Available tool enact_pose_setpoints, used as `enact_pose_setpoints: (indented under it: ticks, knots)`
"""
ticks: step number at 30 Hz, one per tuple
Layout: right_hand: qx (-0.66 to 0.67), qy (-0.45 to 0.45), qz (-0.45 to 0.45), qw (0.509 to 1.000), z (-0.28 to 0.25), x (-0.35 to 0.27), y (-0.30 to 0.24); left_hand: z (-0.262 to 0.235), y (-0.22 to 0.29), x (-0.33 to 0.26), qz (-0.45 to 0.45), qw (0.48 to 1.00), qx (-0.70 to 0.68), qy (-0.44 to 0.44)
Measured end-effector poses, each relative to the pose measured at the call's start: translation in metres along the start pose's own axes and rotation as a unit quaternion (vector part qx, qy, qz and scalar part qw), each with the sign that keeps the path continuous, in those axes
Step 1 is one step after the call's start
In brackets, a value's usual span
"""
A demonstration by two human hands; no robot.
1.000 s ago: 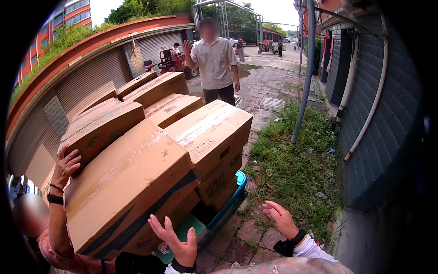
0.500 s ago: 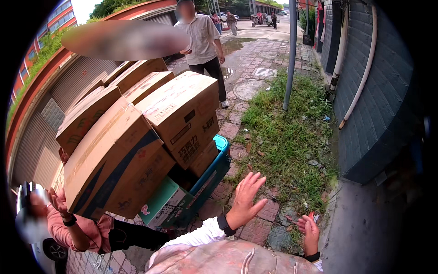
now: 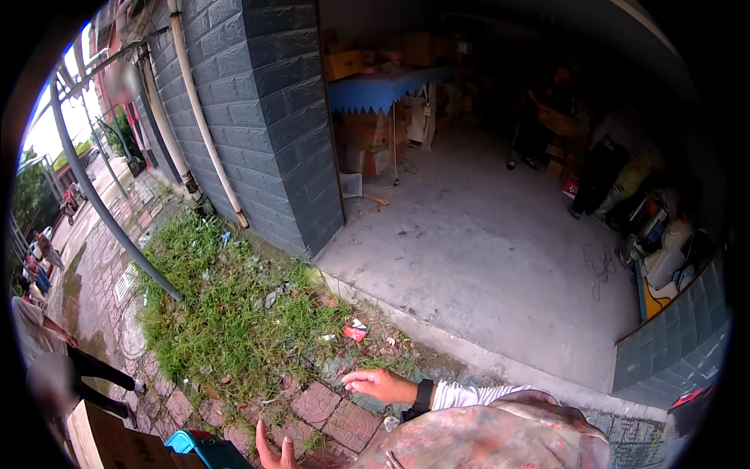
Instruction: The person moves boxes from a storage area onto a blue cart and then secures the stack using a pink strap and clear tape.
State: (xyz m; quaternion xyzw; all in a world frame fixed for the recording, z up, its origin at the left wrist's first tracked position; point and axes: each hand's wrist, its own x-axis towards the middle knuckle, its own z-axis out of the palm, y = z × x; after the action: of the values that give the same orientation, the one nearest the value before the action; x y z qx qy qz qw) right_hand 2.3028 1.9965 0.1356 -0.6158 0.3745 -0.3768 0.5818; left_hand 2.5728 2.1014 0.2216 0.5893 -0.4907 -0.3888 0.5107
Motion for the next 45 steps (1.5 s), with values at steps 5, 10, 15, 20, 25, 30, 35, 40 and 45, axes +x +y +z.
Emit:
enact_pose_setpoints:
  ticks: [5, 10, 15, 20, 25, 30, 35, 40, 45]
  knots:
    - [-0.001, -0.007, 0.087, 0.996, -0.002, -0.035, -0.007, -0.034, -0.003, 0.023, -0.049, 0.998, -0.008, 0.038]
    - [0.042, -0.056, 0.05, 0.996, 0.038, -0.03, -0.009, -0.12, -0.007, 0.031, 0.058, 0.98, 0.021, 0.19]
    - [0.052, 0.021, 0.086, 0.995, 0.034, -0.041, -0.018, -0.18, 0.002, 0.08, 0.048, 0.961, -0.068, 0.262]
    - [0.083, -0.062, 0.11, 0.988, 0.063, -0.032, -0.023, -0.291, 0.004, 0.053, 0.026, 0.919, -0.06, 0.389]
    - [0.068, -0.073, 0.101, 0.99, 0.061, -0.024, -0.026, -0.35, 0.005, 0.047, -0.026, 0.897, -0.096, 0.43]
    - [0.053, -0.061, 0.109, 0.991, 0.047, -0.024, -0.017, -0.39, -0.003, 0.049, -0.035, 0.869, -0.093, 0.485]
    - [0.049, -0.07, 0.104, 0.991, 0.046, -0.023, -0.02, -0.423, -0.025, 0.026, -0.004, 0.809, -0.042, 0.587]
    - [0.048, -0.074, 0.113, 0.99, 0.041, -0.025, -0.018, -0.438, -0.036, 0.006, -0.023, 0.803, -0.002, 0.595]
    - [0.029, -0.06, 0.125, 0.99, 0.032, -0.034, -0.014, -0.431, -0.034, 0.015, -0.031, 0.811, 0.022, 0.584]
